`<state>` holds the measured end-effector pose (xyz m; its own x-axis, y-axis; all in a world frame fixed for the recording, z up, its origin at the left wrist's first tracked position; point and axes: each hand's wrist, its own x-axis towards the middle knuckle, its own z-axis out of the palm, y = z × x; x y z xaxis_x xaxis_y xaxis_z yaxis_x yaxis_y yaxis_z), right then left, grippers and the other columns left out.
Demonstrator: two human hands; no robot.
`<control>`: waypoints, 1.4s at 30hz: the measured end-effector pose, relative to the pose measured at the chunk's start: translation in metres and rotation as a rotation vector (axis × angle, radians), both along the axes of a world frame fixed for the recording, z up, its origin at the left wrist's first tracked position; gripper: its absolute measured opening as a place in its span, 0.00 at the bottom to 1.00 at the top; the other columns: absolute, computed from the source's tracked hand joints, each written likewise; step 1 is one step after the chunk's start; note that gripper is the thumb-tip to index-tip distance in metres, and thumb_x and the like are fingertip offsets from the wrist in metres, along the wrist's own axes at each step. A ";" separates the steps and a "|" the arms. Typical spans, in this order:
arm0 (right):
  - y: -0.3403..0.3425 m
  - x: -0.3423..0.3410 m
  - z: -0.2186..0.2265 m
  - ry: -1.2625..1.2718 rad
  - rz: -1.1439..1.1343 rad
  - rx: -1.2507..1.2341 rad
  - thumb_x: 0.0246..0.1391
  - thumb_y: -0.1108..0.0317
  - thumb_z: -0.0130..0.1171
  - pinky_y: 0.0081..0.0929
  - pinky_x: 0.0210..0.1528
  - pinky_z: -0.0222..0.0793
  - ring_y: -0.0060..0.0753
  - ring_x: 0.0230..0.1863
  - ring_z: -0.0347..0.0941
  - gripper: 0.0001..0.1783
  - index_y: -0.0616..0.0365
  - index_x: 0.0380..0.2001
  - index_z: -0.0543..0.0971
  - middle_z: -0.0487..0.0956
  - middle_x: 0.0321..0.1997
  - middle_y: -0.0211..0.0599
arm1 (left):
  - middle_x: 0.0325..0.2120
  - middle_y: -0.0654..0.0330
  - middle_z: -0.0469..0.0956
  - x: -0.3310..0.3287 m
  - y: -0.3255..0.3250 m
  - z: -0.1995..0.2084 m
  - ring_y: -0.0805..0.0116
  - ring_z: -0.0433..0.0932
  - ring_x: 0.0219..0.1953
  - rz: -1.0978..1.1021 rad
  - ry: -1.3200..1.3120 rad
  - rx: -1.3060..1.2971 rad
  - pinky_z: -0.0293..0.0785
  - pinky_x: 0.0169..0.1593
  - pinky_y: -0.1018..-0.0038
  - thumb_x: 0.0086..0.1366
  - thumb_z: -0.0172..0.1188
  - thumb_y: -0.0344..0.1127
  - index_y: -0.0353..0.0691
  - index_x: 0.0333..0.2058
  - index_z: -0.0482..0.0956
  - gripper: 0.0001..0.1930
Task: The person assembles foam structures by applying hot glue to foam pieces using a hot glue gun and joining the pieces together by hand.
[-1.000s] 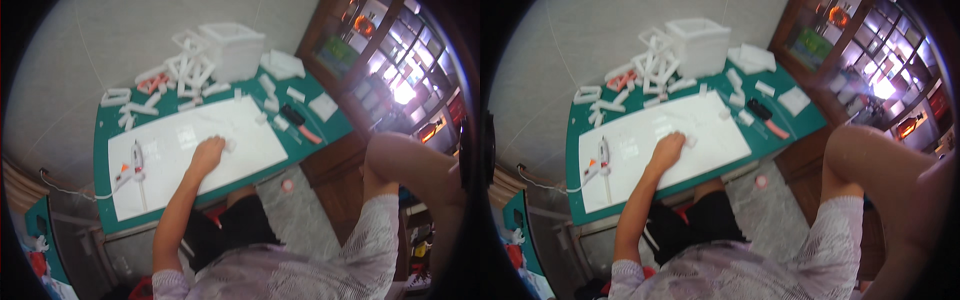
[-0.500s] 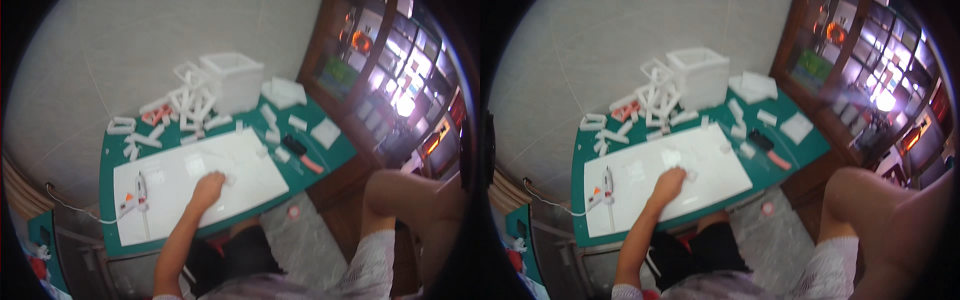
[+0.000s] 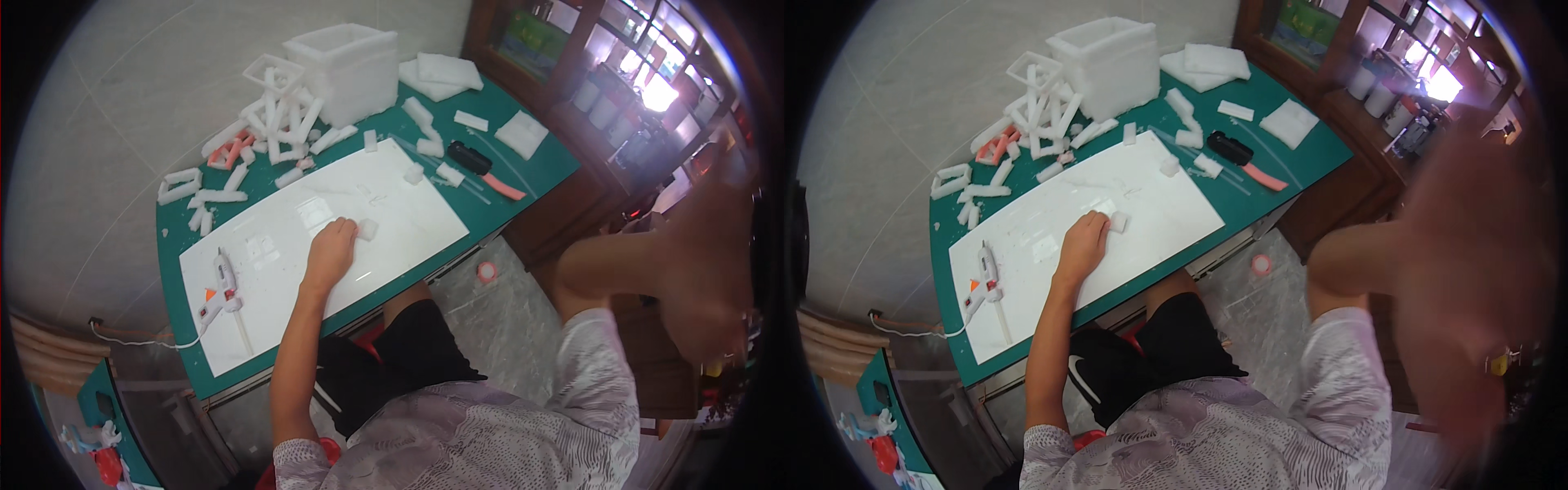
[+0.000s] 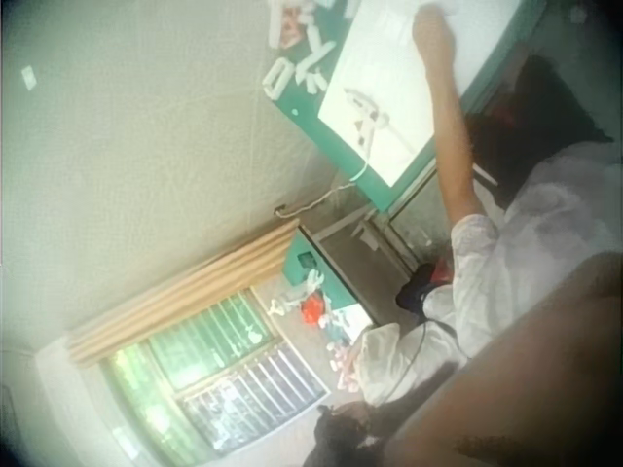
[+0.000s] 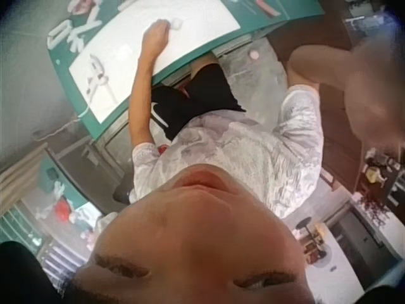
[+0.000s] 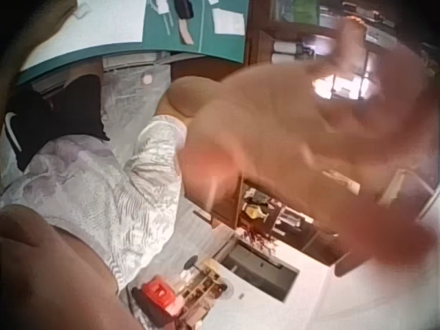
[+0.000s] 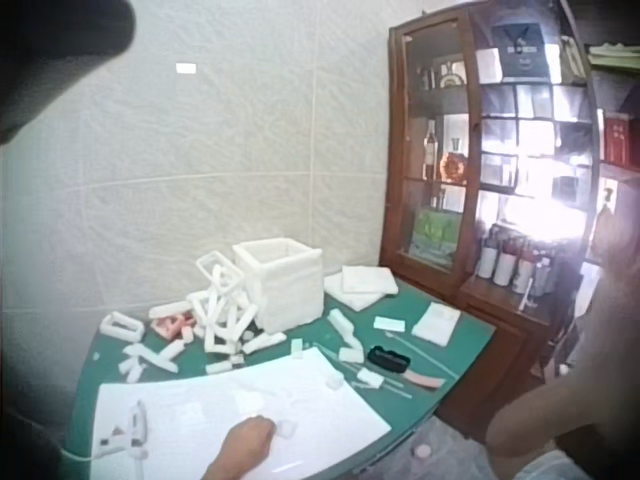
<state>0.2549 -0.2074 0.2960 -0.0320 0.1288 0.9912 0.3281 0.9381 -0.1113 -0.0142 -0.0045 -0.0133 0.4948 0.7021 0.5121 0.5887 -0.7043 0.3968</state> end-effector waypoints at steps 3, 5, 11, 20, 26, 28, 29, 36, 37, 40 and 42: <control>0.053 0.010 -0.055 0.137 -0.080 -0.368 0.53 0.74 0.63 0.27 0.49 0.72 0.30 0.48 0.75 0.19 0.63 0.50 0.78 0.79 0.49 0.40 | 0.31 0.49 0.75 0.000 -0.005 0.003 0.47 0.76 0.37 0.000 -0.013 -0.002 0.73 0.40 0.57 0.67 0.55 0.29 0.36 0.34 0.75 0.04; 0.099 0.005 -0.113 0.101 -0.102 -0.645 0.53 0.74 0.63 0.27 0.50 0.72 0.30 0.48 0.75 0.19 0.63 0.49 0.78 0.79 0.48 0.39 | 0.31 0.49 0.76 -0.003 -0.007 0.006 0.46 0.77 0.36 -0.009 -0.017 -0.011 0.74 0.40 0.57 0.67 0.55 0.29 0.35 0.34 0.75 0.04; 0.156 -0.051 -0.280 -0.153 0.057 -0.916 0.53 0.66 0.66 0.40 0.60 0.67 0.51 0.58 0.70 0.28 0.57 0.57 0.74 0.74 0.54 0.48 | 0.31 0.47 0.76 -0.004 -0.008 0.002 0.43 0.77 0.34 -0.029 -0.071 -0.069 0.73 0.39 0.56 0.68 0.55 0.29 0.35 0.35 0.76 0.04; 0.163 -0.051 -0.326 -0.382 -0.205 -0.824 0.58 0.62 0.60 0.41 0.57 0.64 0.46 0.55 0.70 0.16 0.55 0.47 0.79 0.77 0.50 0.38 | 0.31 0.46 0.77 0.010 -0.003 0.010 0.44 0.77 0.33 -0.033 -0.099 -0.150 0.73 0.38 0.60 0.68 0.56 0.28 0.33 0.36 0.77 0.04; 0.158 -0.059 -0.321 -0.387 -0.211 -0.804 0.57 0.65 0.60 0.41 0.55 0.64 0.44 0.53 0.70 0.12 0.55 0.43 0.79 0.77 0.48 0.35 | 0.30 0.47 0.77 0.004 -0.003 0.009 0.45 0.77 0.33 0.004 -0.101 -0.145 0.73 0.38 0.60 0.68 0.56 0.28 0.33 0.35 0.77 0.05; 0.157 -0.060 -0.323 -0.385 -0.256 -0.797 0.56 0.66 0.61 0.40 0.54 0.64 0.43 0.53 0.70 0.11 0.55 0.42 0.80 0.77 0.48 0.35 | 0.29 0.46 0.76 0.004 -0.002 0.009 0.47 0.77 0.31 0.015 -0.116 -0.125 0.73 0.37 0.62 0.68 0.56 0.28 0.32 0.35 0.77 0.05; 0.157 -0.060 -0.324 -0.388 -0.238 -0.794 0.56 0.66 0.61 0.40 0.54 0.64 0.43 0.53 0.70 0.11 0.55 0.42 0.80 0.77 0.48 0.35 | 0.30 0.47 0.77 0.003 -0.003 0.010 0.46 0.77 0.33 0.012 -0.099 -0.142 0.73 0.39 0.60 0.68 0.56 0.29 0.33 0.35 0.77 0.05; 0.158 -0.059 -0.321 -0.394 -0.240 -0.758 0.54 0.68 0.61 0.38 0.52 0.65 0.42 0.53 0.71 0.10 0.56 0.41 0.81 0.78 0.49 0.35 | 0.31 0.48 0.78 0.001 -0.002 0.009 0.46 0.78 0.36 0.019 -0.111 -0.134 0.74 0.41 0.59 0.67 0.56 0.29 0.34 0.35 0.77 0.05; 0.157 -0.058 -0.320 -0.396 -0.257 -0.767 0.54 0.69 0.61 0.38 0.52 0.65 0.43 0.53 0.71 0.10 0.56 0.40 0.81 0.78 0.49 0.36 | 0.31 0.48 0.78 0.002 -0.002 0.010 0.46 0.78 0.36 0.036 -0.110 -0.133 0.74 0.41 0.59 0.67 0.56 0.29 0.34 0.35 0.77 0.05; 0.157 -0.056 -0.320 -0.387 -0.267 -0.776 0.54 0.69 0.61 0.39 0.52 0.66 0.43 0.52 0.72 0.10 0.56 0.40 0.81 0.79 0.49 0.37 | 0.32 0.48 0.78 0.005 0.000 0.008 0.46 0.78 0.37 0.001 -0.102 -0.118 0.74 0.41 0.58 0.67 0.56 0.30 0.35 0.35 0.77 0.05; 0.157 -0.059 -0.320 -0.364 -0.272 -0.778 0.53 0.70 0.61 0.39 0.53 0.66 0.44 0.52 0.73 0.10 0.57 0.39 0.82 0.80 0.48 0.38 | 0.32 0.48 0.78 0.001 0.000 0.007 0.46 0.78 0.37 0.025 -0.100 -0.139 0.74 0.42 0.60 0.67 0.57 0.29 0.34 0.36 0.78 0.05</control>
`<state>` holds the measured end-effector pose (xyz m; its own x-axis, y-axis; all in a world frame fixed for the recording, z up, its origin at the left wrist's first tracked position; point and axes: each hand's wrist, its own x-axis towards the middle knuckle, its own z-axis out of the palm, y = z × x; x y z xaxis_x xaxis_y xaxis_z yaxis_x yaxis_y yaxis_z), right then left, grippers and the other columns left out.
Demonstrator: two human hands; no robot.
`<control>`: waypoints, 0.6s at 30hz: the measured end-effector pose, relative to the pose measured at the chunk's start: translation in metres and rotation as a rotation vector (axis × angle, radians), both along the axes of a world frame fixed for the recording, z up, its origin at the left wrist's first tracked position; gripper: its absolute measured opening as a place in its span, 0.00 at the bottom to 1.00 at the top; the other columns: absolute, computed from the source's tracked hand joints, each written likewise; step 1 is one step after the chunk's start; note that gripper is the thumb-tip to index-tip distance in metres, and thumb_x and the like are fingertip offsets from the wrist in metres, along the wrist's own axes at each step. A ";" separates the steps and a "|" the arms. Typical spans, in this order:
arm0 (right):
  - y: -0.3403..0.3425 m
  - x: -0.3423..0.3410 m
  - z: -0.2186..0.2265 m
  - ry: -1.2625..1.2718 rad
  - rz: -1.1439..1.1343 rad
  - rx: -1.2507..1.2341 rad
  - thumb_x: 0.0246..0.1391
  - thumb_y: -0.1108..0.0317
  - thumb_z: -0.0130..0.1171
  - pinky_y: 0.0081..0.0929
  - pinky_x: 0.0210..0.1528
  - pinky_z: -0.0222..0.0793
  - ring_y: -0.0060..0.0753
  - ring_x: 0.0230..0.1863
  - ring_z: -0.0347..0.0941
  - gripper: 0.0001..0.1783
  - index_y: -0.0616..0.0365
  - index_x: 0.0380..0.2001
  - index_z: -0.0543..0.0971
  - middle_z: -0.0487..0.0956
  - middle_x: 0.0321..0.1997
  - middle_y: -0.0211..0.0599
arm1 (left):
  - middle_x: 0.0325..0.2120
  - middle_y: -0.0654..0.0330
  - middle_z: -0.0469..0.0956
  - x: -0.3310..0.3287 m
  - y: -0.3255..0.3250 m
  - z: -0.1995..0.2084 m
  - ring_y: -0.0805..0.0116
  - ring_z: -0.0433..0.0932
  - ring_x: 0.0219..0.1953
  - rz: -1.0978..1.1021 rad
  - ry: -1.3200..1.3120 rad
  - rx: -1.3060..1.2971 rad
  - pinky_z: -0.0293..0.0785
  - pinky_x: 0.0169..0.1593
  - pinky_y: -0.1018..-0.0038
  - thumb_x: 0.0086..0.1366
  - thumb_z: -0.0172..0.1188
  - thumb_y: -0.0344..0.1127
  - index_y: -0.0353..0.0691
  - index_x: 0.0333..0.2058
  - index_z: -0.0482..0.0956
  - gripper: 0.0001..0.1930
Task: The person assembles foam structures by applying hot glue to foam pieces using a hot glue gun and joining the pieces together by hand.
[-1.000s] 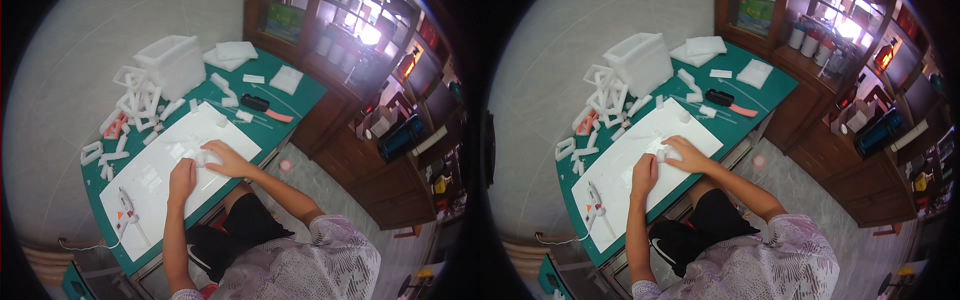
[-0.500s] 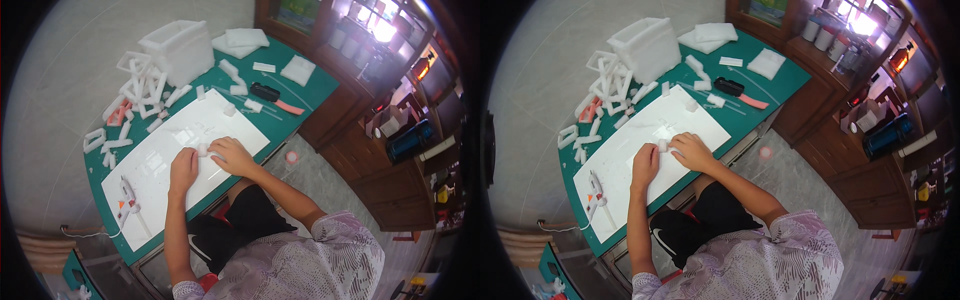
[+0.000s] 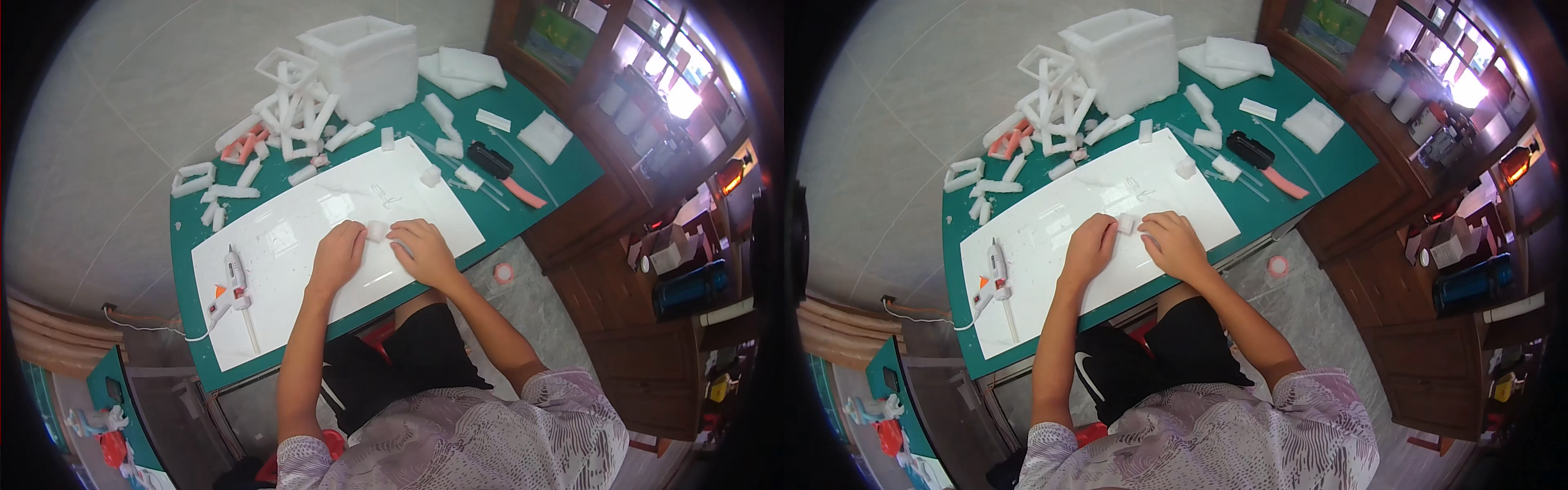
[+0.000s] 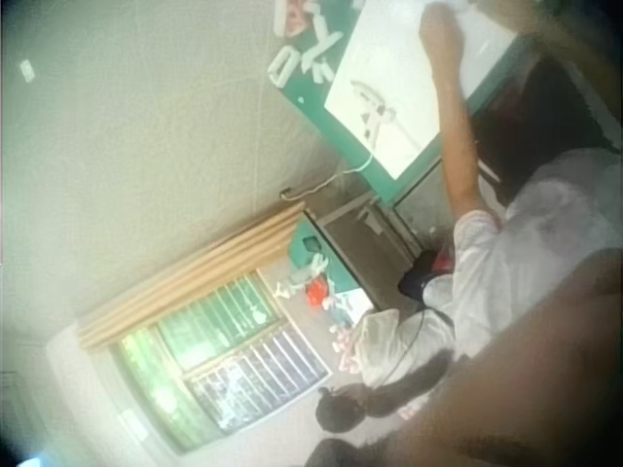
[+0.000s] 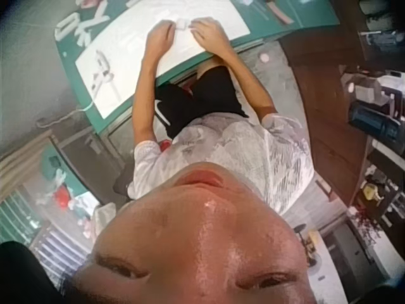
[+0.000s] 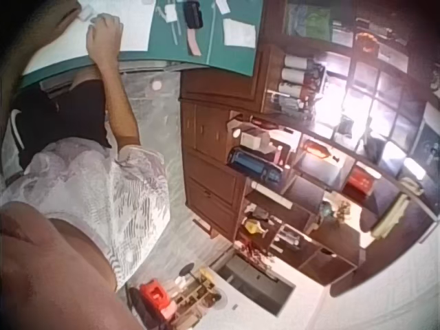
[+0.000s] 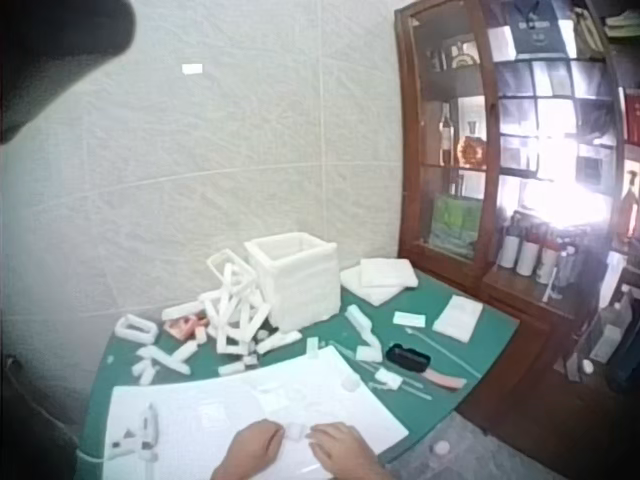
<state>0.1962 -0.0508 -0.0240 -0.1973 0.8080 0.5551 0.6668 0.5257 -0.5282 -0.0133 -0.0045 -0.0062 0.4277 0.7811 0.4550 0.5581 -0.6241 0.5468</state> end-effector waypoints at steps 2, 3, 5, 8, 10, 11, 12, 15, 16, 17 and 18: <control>0.002 -0.004 0.000 -0.003 0.022 0.007 0.53 0.70 0.61 0.40 0.53 0.66 0.45 0.51 0.73 0.10 0.57 0.39 0.82 0.80 0.48 0.39 | 0.33 0.47 0.79 -0.004 0.000 -0.002 0.46 0.78 0.38 0.032 0.005 -0.024 0.74 0.43 0.61 0.67 0.57 0.29 0.33 0.36 0.78 0.05; 0.003 -0.004 0.000 -0.010 0.030 0.015 0.53 0.71 0.61 0.40 0.53 0.67 0.46 0.51 0.73 0.10 0.58 0.39 0.81 0.80 0.48 0.39 | 0.33 0.47 0.79 -0.004 0.001 -0.004 0.46 0.78 0.38 0.010 -0.006 -0.006 0.75 0.44 0.61 0.67 0.57 0.29 0.33 0.36 0.78 0.05; 0.003 -0.004 0.000 0.001 0.056 0.035 0.53 0.71 0.61 0.40 0.52 0.67 0.46 0.50 0.74 0.10 0.58 0.39 0.81 0.80 0.47 0.40 | 0.33 0.48 0.79 -0.007 0.001 -0.006 0.46 0.78 0.38 0.004 -0.011 0.017 0.75 0.44 0.58 0.65 0.57 0.29 0.35 0.35 0.78 0.04; 0.000 -0.002 0.003 -0.022 0.014 0.057 0.53 0.72 0.61 0.41 0.51 0.68 0.48 0.49 0.75 0.09 0.59 0.38 0.81 0.81 0.46 0.42 | 0.33 0.48 0.78 -0.003 0.002 -0.009 0.46 0.78 0.38 -0.017 -0.032 0.002 0.75 0.43 0.57 0.63 0.56 0.29 0.35 0.35 0.77 0.04; -0.002 -0.003 0.005 -0.014 0.034 0.041 0.53 0.73 0.61 0.41 0.51 0.69 0.48 0.49 0.75 0.09 0.59 0.38 0.81 0.81 0.46 0.42 | 0.32 0.49 0.77 -0.002 0.002 -0.010 0.46 0.77 0.38 -0.017 -0.045 0.012 0.74 0.43 0.57 0.64 0.56 0.30 0.36 0.35 0.77 0.04; -0.001 -0.006 0.006 -0.014 0.009 0.024 0.53 0.73 0.61 0.41 0.51 0.69 0.48 0.49 0.75 0.09 0.59 0.38 0.81 0.81 0.46 0.42 | 0.32 0.49 0.77 -0.004 0.001 -0.008 0.45 0.77 0.38 -0.015 -0.052 0.010 0.74 0.43 0.57 0.65 0.56 0.30 0.36 0.35 0.77 0.04; -0.001 -0.007 0.006 -0.010 0.032 0.023 0.53 0.73 0.61 0.41 0.51 0.69 0.48 0.49 0.75 0.09 0.59 0.38 0.81 0.81 0.46 0.42 | 0.32 0.49 0.77 -0.005 0.000 -0.007 0.45 0.77 0.38 0.007 -0.048 0.009 0.74 0.43 0.57 0.65 0.56 0.30 0.36 0.35 0.77 0.04; -0.002 -0.007 0.006 -0.014 0.004 0.021 0.53 0.74 0.61 0.40 0.51 0.69 0.49 0.48 0.75 0.09 0.59 0.38 0.81 0.81 0.46 0.42 | 0.34 0.49 0.79 -0.007 0.001 -0.004 0.47 0.79 0.39 0.008 0.006 -0.042 0.75 0.45 0.60 0.67 0.57 0.31 0.35 0.36 0.78 0.06; -0.001 -0.005 0.006 -0.007 0.001 0.026 0.53 0.74 0.61 0.40 0.51 0.69 0.48 0.48 0.76 0.08 0.59 0.38 0.81 0.81 0.45 0.42 | 0.34 0.48 0.79 -0.005 0.003 -0.004 0.46 0.79 0.39 0.003 -0.013 -0.033 0.75 0.44 0.60 0.66 0.57 0.30 0.35 0.36 0.78 0.05; -0.001 -0.002 0.006 0.001 -0.010 0.032 0.53 0.74 0.61 0.40 0.51 0.69 0.48 0.48 0.76 0.08 0.59 0.38 0.81 0.81 0.44 0.41 | 0.34 0.48 0.79 -0.002 0.003 -0.005 0.46 0.79 0.38 -0.008 -0.032 -0.024 0.75 0.44 0.60 0.66 0.57 0.30 0.35 0.36 0.78 0.05; 0.000 0.001 0.004 0.002 -0.048 0.025 0.53 0.74 0.61 0.40 0.51 0.69 0.48 0.48 0.76 0.08 0.59 0.38 0.81 0.81 0.44 0.41 | 0.34 0.48 0.79 0.000 0.005 -0.008 0.46 0.79 0.38 -0.047 -0.030 -0.031 0.75 0.44 0.60 0.66 0.57 0.30 0.35 0.36 0.78 0.05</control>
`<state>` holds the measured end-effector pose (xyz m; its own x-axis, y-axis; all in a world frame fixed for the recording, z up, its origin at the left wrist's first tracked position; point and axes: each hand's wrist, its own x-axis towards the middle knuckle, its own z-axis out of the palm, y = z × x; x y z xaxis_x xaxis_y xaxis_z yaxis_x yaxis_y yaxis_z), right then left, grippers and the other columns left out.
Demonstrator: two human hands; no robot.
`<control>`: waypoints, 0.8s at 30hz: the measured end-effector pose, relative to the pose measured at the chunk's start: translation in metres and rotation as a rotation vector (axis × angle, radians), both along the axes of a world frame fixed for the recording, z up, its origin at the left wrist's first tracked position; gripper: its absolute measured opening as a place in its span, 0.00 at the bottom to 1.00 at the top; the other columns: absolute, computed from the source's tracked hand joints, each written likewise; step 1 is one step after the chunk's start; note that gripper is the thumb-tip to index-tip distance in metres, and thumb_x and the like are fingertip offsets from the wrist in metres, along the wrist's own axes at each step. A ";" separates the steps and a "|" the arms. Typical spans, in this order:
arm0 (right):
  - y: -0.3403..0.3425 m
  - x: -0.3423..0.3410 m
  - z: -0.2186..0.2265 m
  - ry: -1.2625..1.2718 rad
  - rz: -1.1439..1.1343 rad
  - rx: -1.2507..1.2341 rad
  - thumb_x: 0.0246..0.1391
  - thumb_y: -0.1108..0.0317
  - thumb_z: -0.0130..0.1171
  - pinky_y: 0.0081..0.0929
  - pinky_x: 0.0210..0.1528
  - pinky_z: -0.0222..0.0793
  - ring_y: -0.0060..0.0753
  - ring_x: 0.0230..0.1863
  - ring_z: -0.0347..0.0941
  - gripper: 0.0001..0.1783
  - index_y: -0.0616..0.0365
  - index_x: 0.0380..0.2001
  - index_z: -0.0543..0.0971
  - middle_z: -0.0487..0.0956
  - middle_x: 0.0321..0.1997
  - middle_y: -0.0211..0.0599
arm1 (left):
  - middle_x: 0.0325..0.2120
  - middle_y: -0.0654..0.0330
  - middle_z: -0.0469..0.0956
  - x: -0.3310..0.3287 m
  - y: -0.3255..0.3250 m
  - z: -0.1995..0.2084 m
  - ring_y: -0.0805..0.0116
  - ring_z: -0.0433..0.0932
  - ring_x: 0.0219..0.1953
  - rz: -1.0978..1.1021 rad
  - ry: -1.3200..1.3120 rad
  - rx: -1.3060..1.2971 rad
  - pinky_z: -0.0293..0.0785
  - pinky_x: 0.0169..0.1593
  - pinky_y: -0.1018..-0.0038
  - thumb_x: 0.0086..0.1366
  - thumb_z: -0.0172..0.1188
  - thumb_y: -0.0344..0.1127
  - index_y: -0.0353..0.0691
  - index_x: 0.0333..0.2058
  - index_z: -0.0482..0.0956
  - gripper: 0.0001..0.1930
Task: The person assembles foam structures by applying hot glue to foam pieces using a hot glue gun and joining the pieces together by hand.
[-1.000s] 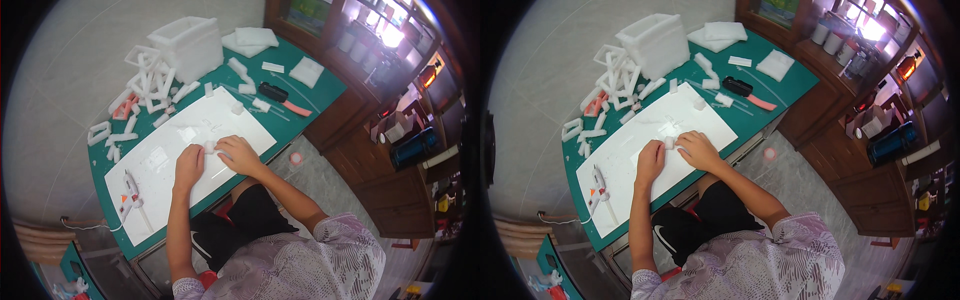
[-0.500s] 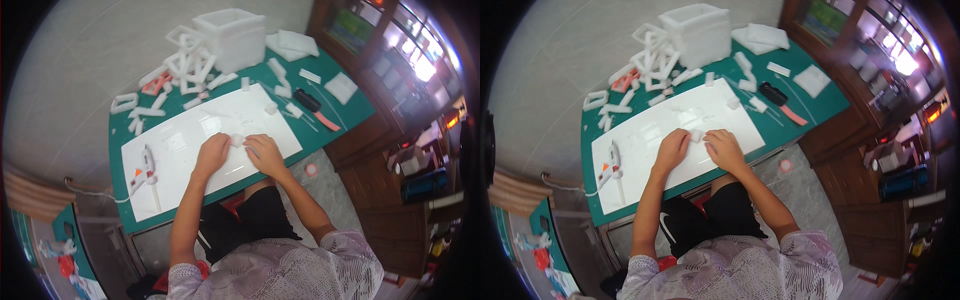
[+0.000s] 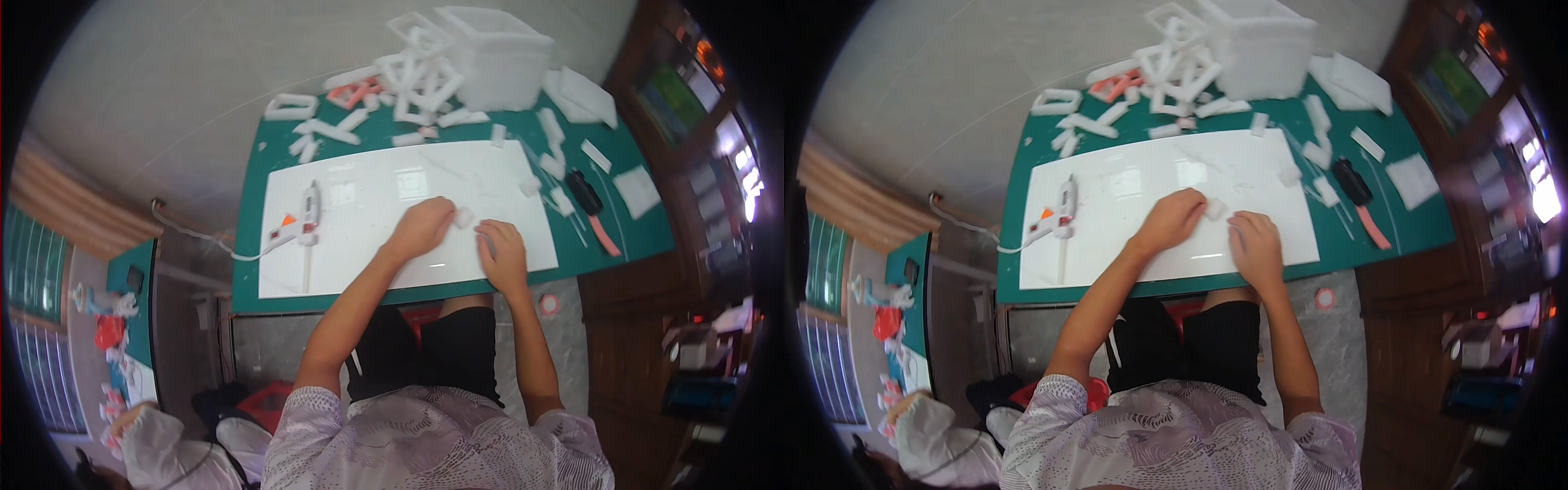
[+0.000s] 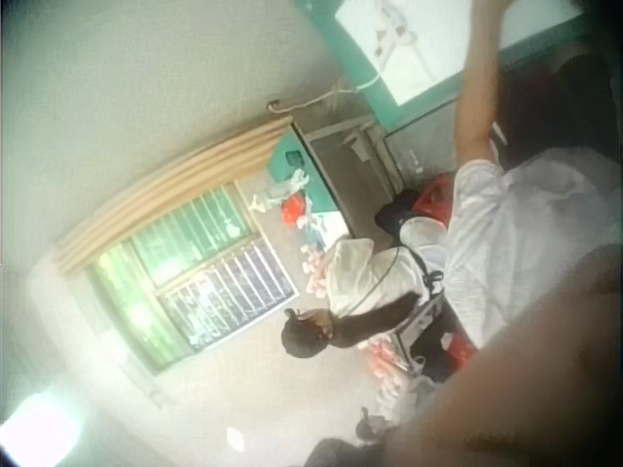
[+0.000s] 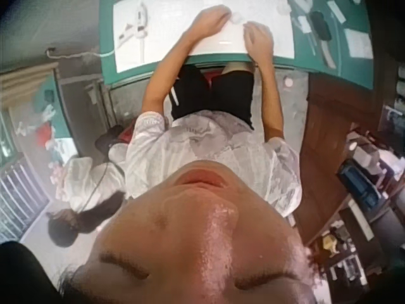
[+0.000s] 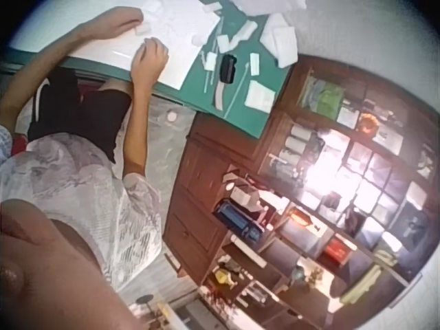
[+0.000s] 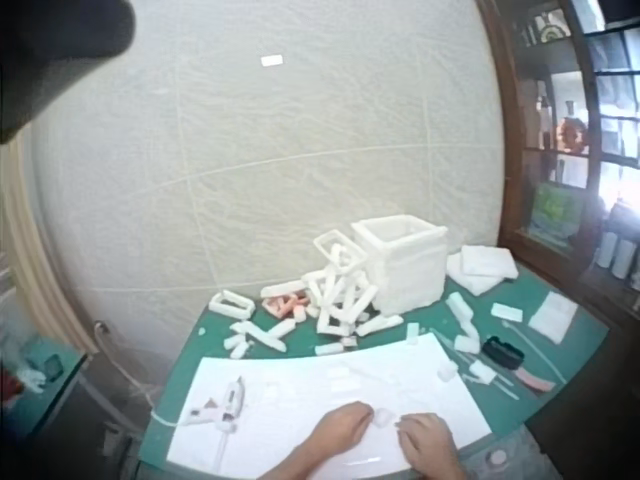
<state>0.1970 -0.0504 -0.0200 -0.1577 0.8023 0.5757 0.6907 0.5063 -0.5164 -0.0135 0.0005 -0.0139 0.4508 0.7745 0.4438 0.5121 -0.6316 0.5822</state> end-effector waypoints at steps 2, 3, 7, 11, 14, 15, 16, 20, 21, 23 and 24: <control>0.005 0.000 -0.003 0.004 0.062 0.062 0.52 0.74 0.60 0.41 0.50 0.69 0.49 0.47 0.75 0.08 0.59 0.37 0.81 0.81 0.43 0.41 | 0.34 0.46 0.79 -0.005 0.003 -0.005 0.46 0.79 0.38 0.058 -0.026 0.006 0.75 0.44 0.59 0.65 0.57 0.28 0.34 0.37 0.78 0.05; 0.003 0.000 -0.001 0.028 0.070 0.050 0.52 0.74 0.60 0.42 0.49 0.69 0.49 0.46 0.75 0.07 0.59 0.36 0.81 0.81 0.43 0.41 | 0.34 0.45 0.79 -0.006 0.003 -0.005 0.47 0.79 0.36 0.065 -0.060 0.008 0.76 0.42 0.61 0.64 0.56 0.27 0.33 0.38 0.78 0.06; 0.005 0.001 -0.006 0.095 0.090 0.058 0.51 0.75 0.60 0.42 0.49 0.71 0.50 0.44 0.76 0.06 0.60 0.34 0.80 0.82 0.40 0.43 | 0.29 0.48 0.81 -0.018 0.008 0.002 0.56 0.81 0.29 0.193 -0.086 -0.139 0.75 0.36 0.67 0.65 0.55 0.27 0.33 0.39 0.80 0.07; 0.002 0.004 -0.012 0.135 0.086 0.061 0.53 0.72 0.59 0.41 0.46 0.68 0.46 0.42 0.75 0.04 0.58 0.33 0.80 0.80 0.35 0.38 | 0.27 0.53 0.82 -0.013 0.023 0.022 0.68 0.80 0.28 0.233 -0.112 -0.179 0.74 0.34 0.74 0.65 0.57 0.28 0.33 0.40 0.80 0.07; -0.001 0.004 -0.011 0.175 0.091 0.056 0.53 0.72 0.59 0.40 0.46 0.68 0.44 0.42 0.75 0.04 0.57 0.33 0.81 0.80 0.35 0.36 | 0.27 0.54 0.82 -0.002 0.049 0.049 0.68 0.81 0.29 0.188 -0.026 -0.108 0.74 0.35 0.74 0.66 0.57 0.29 0.33 0.39 0.80 0.07; -0.002 0.007 -0.013 0.177 0.089 0.059 0.53 0.72 0.59 0.40 0.46 0.68 0.44 0.42 0.75 0.04 0.57 0.33 0.81 0.80 0.35 0.36 | 0.27 0.54 0.83 0.014 0.059 0.062 0.68 0.82 0.29 0.159 -0.041 -0.076 0.75 0.35 0.74 0.67 0.57 0.29 0.33 0.40 0.79 0.07; -0.002 0.007 -0.013 0.175 0.087 0.056 0.53 0.72 0.59 0.40 0.47 0.68 0.43 0.43 0.75 0.04 0.57 0.33 0.81 0.80 0.36 0.36 | 0.27 0.54 0.83 0.029 0.070 0.075 0.68 0.82 0.29 0.137 -0.055 -0.040 0.75 0.35 0.74 0.67 0.57 0.29 0.32 0.41 0.78 0.07; -0.001 0.008 -0.014 0.176 0.089 0.024 0.53 0.72 0.60 0.41 0.48 0.69 0.45 0.43 0.74 0.05 0.58 0.34 0.81 0.81 0.38 0.39 | 0.35 0.52 0.85 0.093 0.115 0.107 0.65 0.83 0.31 0.082 -0.230 -0.127 0.76 0.38 0.72 0.67 0.58 0.31 0.35 0.50 0.73 0.14; 0.000 0.010 -0.013 0.174 0.082 0.025 0.53 0.72 0.60 0.41 0.48 0.69 0.45 0.43 0.74 0.05 0.58 0.34 0.81 0.81 0.38 0.39 | 0.35 0.52 0.85 0.108 0.121 0.111 0.65 0.83 0.31 0.076 -0.231 -0.127 0.76 0.38 0.72 0.67 0.58 0.31 0.35 0.50 0.73 0.14; 0.003 0.019 -0.013 0.222 0.213 0.030 0.51 0.72 0.60 0.43 0.51 0.69 0.49 0.44 0.74 0.08 0.60 0.36 0.82 0.81 0.37 0.42 | 0.42 0.54 0.85 0.135 0.127 0.115 0.67 0.84 0.35 -0.004 -0.060 -0.030 0.78 0.42 0.72 0.69 0.55 0.29 0.35 0.54 0.69 0.17; 0.004 0.028 -0.011 0.249 0.260 0.022 0.53 0.71 0.62 0.41 0.49 0.72 0.47 0.43 0.77 0.10 0.62 0.38 0.82 0.81 0.39 0.44 | 0.48 0.53 0.83 0.144 0.128 0.110 0.65 0.84 0.39 -0.040 -0.022 -0.100 0.78 0.45 0.70 0.68 0.56 0.29 0.35 0.57 0.67 0.19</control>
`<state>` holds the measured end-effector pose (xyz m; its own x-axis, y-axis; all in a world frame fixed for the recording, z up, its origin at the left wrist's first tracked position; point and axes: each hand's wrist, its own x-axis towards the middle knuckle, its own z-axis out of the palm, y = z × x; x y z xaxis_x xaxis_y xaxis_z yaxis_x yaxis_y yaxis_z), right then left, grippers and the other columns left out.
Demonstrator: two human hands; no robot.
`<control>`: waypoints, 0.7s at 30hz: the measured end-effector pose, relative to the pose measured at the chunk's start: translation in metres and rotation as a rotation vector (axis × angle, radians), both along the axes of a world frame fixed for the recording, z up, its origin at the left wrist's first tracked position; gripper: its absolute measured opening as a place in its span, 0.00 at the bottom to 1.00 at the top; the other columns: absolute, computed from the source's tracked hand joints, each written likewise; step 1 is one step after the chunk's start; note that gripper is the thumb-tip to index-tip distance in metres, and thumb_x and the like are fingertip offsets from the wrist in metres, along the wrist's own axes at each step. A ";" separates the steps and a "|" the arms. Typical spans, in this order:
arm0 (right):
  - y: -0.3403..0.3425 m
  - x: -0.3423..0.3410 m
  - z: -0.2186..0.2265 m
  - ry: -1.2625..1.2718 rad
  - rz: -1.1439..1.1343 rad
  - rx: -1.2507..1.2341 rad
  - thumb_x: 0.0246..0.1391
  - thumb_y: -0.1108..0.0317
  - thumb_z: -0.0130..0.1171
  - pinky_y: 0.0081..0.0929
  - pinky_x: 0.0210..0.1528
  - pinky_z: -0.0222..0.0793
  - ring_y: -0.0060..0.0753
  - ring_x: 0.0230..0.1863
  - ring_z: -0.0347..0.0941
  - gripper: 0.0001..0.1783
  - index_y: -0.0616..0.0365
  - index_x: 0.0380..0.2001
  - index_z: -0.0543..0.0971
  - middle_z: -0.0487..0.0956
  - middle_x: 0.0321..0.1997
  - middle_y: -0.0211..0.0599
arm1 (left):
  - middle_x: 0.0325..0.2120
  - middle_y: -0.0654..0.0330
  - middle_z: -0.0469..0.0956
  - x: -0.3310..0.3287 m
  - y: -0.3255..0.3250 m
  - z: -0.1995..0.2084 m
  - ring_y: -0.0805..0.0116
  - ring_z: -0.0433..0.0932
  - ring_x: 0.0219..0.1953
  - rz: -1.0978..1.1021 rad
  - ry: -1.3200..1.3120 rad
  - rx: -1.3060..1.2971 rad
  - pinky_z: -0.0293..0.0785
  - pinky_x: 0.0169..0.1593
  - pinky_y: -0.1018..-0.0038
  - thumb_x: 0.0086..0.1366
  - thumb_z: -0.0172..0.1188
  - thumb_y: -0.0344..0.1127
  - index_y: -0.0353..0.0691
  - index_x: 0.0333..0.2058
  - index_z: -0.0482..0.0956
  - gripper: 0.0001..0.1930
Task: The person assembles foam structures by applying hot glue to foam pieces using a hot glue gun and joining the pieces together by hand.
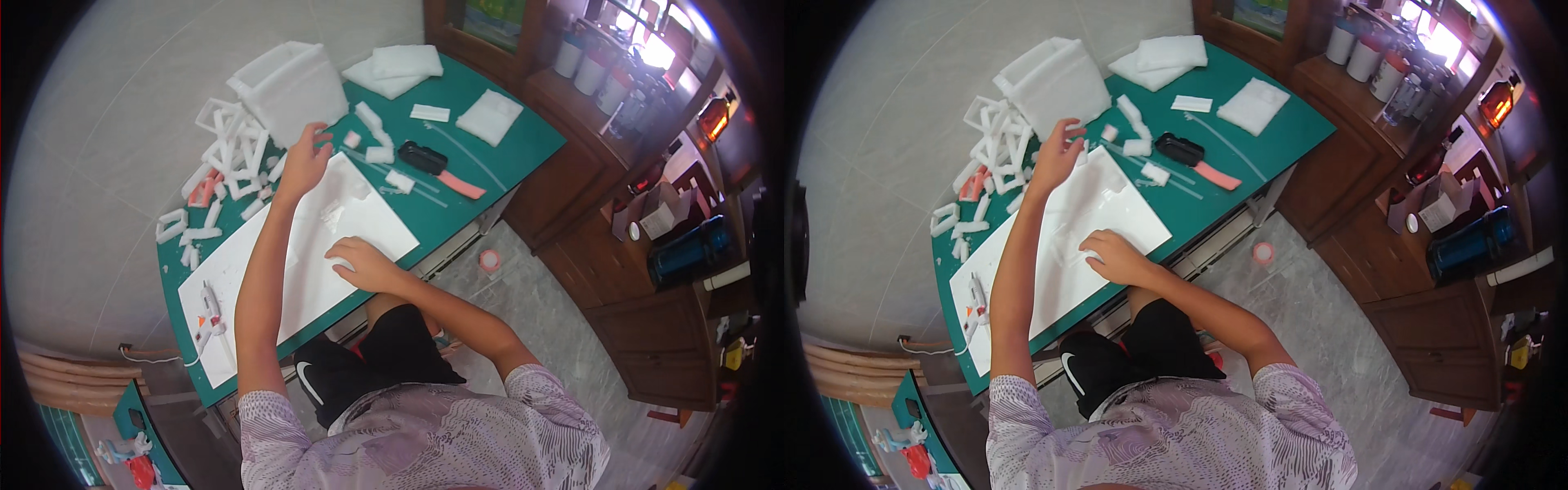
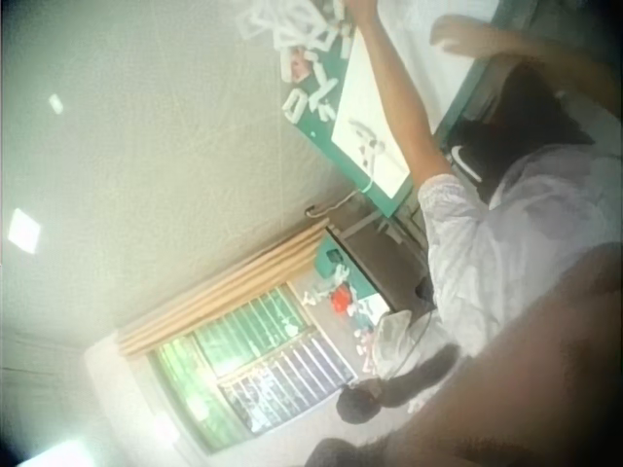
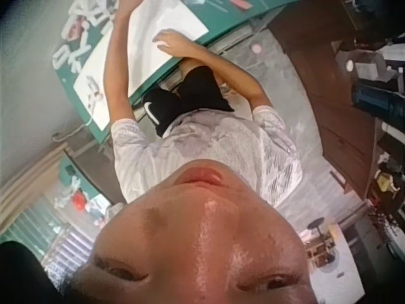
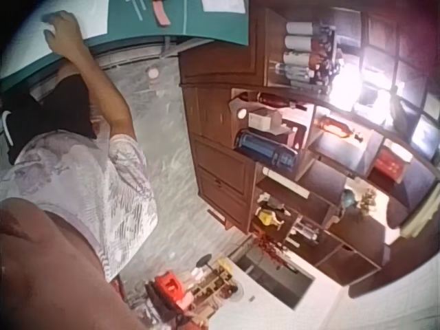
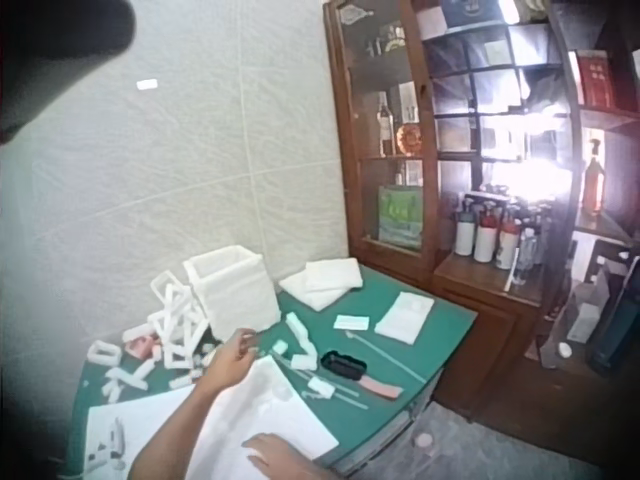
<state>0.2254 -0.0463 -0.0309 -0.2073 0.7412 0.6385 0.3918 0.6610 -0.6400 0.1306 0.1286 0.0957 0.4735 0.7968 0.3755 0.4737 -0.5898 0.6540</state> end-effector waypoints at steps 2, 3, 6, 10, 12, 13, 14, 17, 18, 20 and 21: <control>-0.002 0.028 0.030 0.080 0.048 -0.194 0.53 0.70 0.62 0.39 0.46 0.74 0.44 0.41 0.78 0.11 0.63 0.40 0.82 0.82 0.40 0.45 | 0.48 0.53 0.83 -0.003 -0.005 -0.014 0.65 0.84 0.39 -0.035 0.010 -0.009 0.78 0.45 0.71 0.68 0.56 0.29 0.35 0.57 0.68 0.19; -0.003 0.047 0.047 0.163 0.102 -0.389 0.54 0.69 0.63 0.37 0.43 0.75 0.41 0.40 0.80 0.13 0.64 0.41 0.82 0.83 0.41 0.45 | 0.48 0.53 0.83 -0.008 -0.010 -0.021 0.66 0.84 0.40 -0.064 0.024 -0.019 0.78 0.45 0.71 0.68 0.56 0.28 0.35 0.57 0.68 0.20; 0.026 0.135 0.061 0.182 -0.204 -0.109 0.56 0.69 0.61 0.29 0.37 0.75 0.33 0.33 0.80 0.11 0.61 0.41 0.82 0.84 0.36 0.41 | 0.44 0.55 0.83 -0.029 -0.046 -0.031 0.67 0.84 0.39 -0.101 0.005 -0.079 0.79 0.44 0.74 0.68 0.56 0.28 0.34 0.54 0.72 0.17; 0.088 0.279 0.044 0.045 -0.808 -0.102 0.55 0.67 0.58 0.43 0.48 0.73 0.51 0.43 0.79 0.14 0.60 0.43 0.81 0.82 0.41 0.49 | 0.39 0.55 0.84 -0.081 -0.112 -0.046 0.67 0.83 0.39 0.066 -0.056 -0.195 0.78 0.42 0.73 0.68 0.57 0.29 0.34 0.50 0.77 0.13; 0.105 0.345 0.006 -0.245 -1.028 -0.012 0.53 0.64 0.61 0.48 0.53 0.70 0.54 0.52 0.75 0.19 0.58 0.48 0.79 0.80 0.50 0.50 | 0.38 0.54 0.84 -0.095 -0.146 -0.055 0.67 0.84 0.38 0.154 -0.059 -0.152 0.78 0.42 0.72 0.68 0.56 0.29 0.33 0.47 0.78 0.11; 0.106 0.367 -0.010 -0.294 -0.997 -0.094 0.52 0.57 0.64 0.50 0.58 0.67 0.57 0.59 0.70 0.27 0.54 0.54 0.77 0.76 0.58 0.50 | 0.37 0.53 0.84 -0.098 -0.163 -0.058 0.67 0.83 0.38 0.213 -0.041 -0.116 0.77 0.42 0.72 0.68 0.57 0.28 0.34 0.46 0.80 0.10; 0.105 0.380 -0.027 -0.340 -1.025 -0.219 0.51 0.50 0.65 0.52 0.59 0.66 0.58 0.63 0.66 0.33 0.49 0.60 0.74 0.70 0.65 0.49 | 0.37 0.52 0.84 -0.101 -0.176 -0.068 0.64 0.83 0.37 0.269 -0.062 -0.073 0.77 0.41 0.71 0.68 0.56 0.27 0.33 0.45 0.80 0.09; 0.108 0.347 -0.033 -0.504 -1.050 -0.239 0.53 0.40 0.62 0.58 0.60 0.64 0.59 0.65 0.64 0.39 0.43 0.66 0.70 0.62 0.72 0.47 | 0.36 0.49 0.81 -0.126 -0.216 -0.102 0.53 0.80 0.37 0.519 0.047 0.146 0.76 0.42 0.65 0.65 0.57 0.25 0.32 0.41 0.79 0.07; 0.107 0.359 -0.037 -0.493 -1.038 -0.192 0.55 0.43 0.62 0.58 0.60 0.65 0.60 0.65 0.65 0.37 0.43 0.65 0.71 0.64 0.71 0.48 | 0.36 0.48 0.80 -0.125 -0.220 -0.113 0.47 0.78 0.40 0.515 0.063 0.238 0.75 0.45 0.61 0.62 0.58 0.23 0.32 0.40 0.79 0.07; 0.107 0.353 -0.029 -0.471 -1.017 -0.155 0.60 0.52 0.61 0.54 0.62 0.64 0.59 0.64 0.67 0.29 0.49 0.63 0.74 0.68 0.68 0.52 | 0.36 0.49 0.79 -0.126 -0.225 -0.111 0.47 0.76 0.41 0.496 0.123 0.308 0.72 0.46 0.58 0.60 0.59 0.23 0.33 0.40 0.78 0.09; 0.106 0.359 -0.031 -0.479 -0.993 -0.151 0.60 0.52 0.61 0.54 0.62 0.64 0.59 0.64 0.67 0.29 0.49 0.63 0.74 0.68 0.68 0.52 | 0.36 0.50 0.79 -0.121 -0.223 -0.111 0.47 0.76 0.40 0.497 0.128 0.299 0.72 0.46 0.58 0.59 0.59 0.24 0.34 0.40 0.78 0.09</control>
